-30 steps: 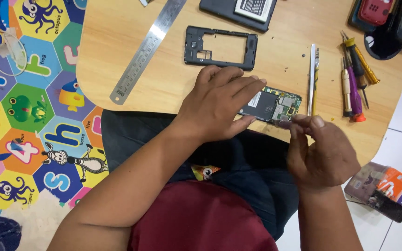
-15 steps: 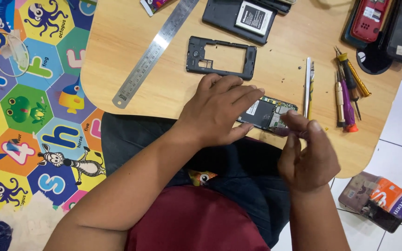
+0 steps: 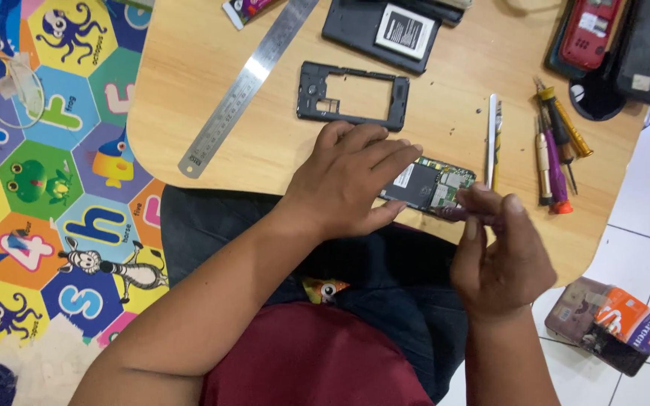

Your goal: Disassembling a mobile phone to remove the motherboard and other internal components using a screwdriver and prying tools.

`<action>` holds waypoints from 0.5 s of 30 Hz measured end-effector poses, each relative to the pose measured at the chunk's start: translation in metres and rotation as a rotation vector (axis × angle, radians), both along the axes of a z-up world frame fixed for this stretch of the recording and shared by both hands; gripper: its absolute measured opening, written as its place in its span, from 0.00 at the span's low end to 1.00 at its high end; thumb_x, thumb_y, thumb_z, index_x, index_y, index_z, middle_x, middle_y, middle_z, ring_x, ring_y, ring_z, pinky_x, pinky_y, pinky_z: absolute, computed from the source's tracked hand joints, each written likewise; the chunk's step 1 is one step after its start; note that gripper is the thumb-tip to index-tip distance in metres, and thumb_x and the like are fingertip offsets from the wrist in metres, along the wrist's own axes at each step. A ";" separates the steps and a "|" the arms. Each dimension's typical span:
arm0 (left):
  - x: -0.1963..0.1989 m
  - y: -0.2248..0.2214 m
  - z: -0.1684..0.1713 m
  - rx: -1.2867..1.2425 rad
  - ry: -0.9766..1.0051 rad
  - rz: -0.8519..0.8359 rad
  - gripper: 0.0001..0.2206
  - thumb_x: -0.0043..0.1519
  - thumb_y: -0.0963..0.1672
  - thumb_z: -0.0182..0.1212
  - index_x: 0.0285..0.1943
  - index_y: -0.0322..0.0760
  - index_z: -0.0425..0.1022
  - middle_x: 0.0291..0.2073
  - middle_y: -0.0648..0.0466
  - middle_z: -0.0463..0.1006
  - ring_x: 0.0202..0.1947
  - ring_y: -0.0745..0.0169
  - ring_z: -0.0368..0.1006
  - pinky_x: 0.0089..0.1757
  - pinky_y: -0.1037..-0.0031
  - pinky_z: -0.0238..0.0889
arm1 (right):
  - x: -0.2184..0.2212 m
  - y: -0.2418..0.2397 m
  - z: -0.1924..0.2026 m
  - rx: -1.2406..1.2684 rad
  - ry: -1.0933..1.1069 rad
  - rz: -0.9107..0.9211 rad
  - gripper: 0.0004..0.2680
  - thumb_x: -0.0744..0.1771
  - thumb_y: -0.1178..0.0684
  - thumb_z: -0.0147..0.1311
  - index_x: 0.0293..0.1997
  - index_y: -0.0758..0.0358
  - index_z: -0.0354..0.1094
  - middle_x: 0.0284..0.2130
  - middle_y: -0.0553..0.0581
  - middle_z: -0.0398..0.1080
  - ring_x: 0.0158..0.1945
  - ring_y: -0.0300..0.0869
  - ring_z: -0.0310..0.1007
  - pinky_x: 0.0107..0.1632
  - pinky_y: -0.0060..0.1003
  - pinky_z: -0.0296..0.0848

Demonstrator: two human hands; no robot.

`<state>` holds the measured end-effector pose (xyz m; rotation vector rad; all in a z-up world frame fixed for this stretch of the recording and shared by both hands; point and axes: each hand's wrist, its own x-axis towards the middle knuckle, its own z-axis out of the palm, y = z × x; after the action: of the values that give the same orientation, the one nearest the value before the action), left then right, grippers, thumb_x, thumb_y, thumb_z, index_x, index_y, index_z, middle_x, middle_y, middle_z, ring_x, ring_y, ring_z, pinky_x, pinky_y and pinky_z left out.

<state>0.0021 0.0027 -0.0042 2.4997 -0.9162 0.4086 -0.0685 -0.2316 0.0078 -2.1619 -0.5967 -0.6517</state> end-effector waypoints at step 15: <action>0.001 -0.001 -0.003 0.002 -0.004 -0.005 0.30 0.56 0.55 0.69 0.67 0.45 0.71 0.57 0.58 0.79 0.60 0.53 0.68 0.53 0.59 0.53 | 0.004 0.001 0.004 -0.004 -0.050 -0.042 0.20 0.72 0.72 0.50 0.73 0.65 0.51 0.52 0.83 0.71 0.48 0.63 0.81 0.51 0.49 0.83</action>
<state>0.0033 0.0014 -0.0077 2.4988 -0.9243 0.4116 -0.0646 -0.2308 0.0120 -2.1728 -0.5811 -0.7290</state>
